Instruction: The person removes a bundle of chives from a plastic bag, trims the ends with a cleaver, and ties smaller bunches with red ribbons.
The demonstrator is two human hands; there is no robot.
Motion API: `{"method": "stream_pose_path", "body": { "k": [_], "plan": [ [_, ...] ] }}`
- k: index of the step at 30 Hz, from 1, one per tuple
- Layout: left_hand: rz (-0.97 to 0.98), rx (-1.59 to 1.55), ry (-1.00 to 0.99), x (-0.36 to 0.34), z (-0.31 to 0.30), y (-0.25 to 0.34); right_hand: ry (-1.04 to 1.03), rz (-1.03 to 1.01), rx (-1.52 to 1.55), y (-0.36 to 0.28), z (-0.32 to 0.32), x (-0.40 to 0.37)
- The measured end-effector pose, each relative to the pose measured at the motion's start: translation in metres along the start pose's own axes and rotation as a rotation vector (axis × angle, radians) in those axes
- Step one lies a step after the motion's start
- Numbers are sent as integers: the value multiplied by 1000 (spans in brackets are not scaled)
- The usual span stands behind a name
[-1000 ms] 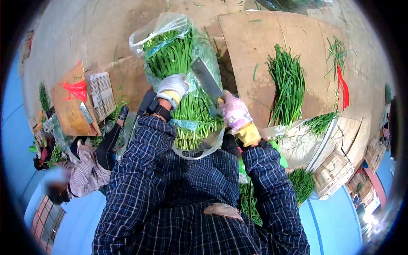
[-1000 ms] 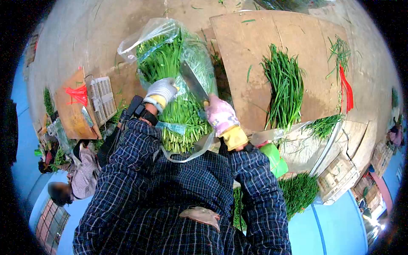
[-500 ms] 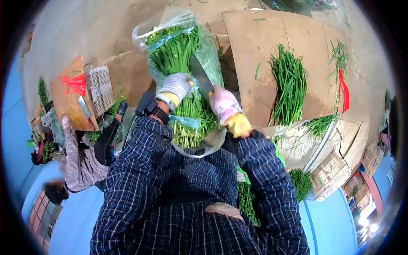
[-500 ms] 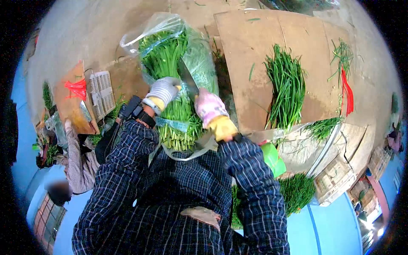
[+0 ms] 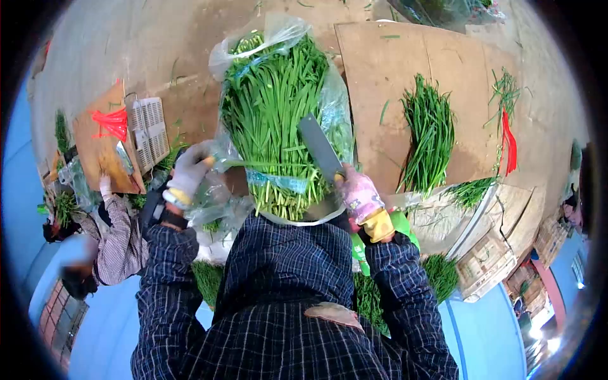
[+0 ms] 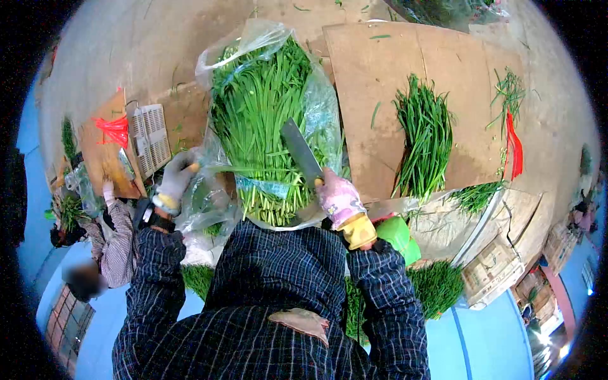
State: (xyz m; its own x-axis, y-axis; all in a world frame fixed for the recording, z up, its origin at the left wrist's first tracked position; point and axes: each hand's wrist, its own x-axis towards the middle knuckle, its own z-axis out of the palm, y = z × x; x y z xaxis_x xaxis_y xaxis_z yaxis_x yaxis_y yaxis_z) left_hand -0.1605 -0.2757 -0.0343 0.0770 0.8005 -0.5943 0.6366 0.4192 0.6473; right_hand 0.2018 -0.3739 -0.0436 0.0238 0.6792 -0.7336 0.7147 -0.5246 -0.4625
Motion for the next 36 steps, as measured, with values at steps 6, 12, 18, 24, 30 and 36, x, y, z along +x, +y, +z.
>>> {"method": "stream_pose_path", "body": {
  "k": [6, 12, 18, 24, 30, 36],
  "plan": [
    [-241, -507, 176, -13, -39, -77, 94, 135, 265, 29, -26, -37],
    [-115, 233, 286, 22, -14, -249, 180, 332, 608, 72, -44, -77],
    [-205, 763, 259, 24, 48, -290, 415, 439, 717, 131, -64, -105],
    [-281, -374, 716, 21, 110, -209, 720, 477, 628, 220, -99, -125],
    [-81, -698, 744, -36, 118, -116, 883, 363, -27, 350, -132, -66],
    [452, 101, 408, -63, 148, -15, 795, 655, -390, 447, -142, 25]
  ]
}}
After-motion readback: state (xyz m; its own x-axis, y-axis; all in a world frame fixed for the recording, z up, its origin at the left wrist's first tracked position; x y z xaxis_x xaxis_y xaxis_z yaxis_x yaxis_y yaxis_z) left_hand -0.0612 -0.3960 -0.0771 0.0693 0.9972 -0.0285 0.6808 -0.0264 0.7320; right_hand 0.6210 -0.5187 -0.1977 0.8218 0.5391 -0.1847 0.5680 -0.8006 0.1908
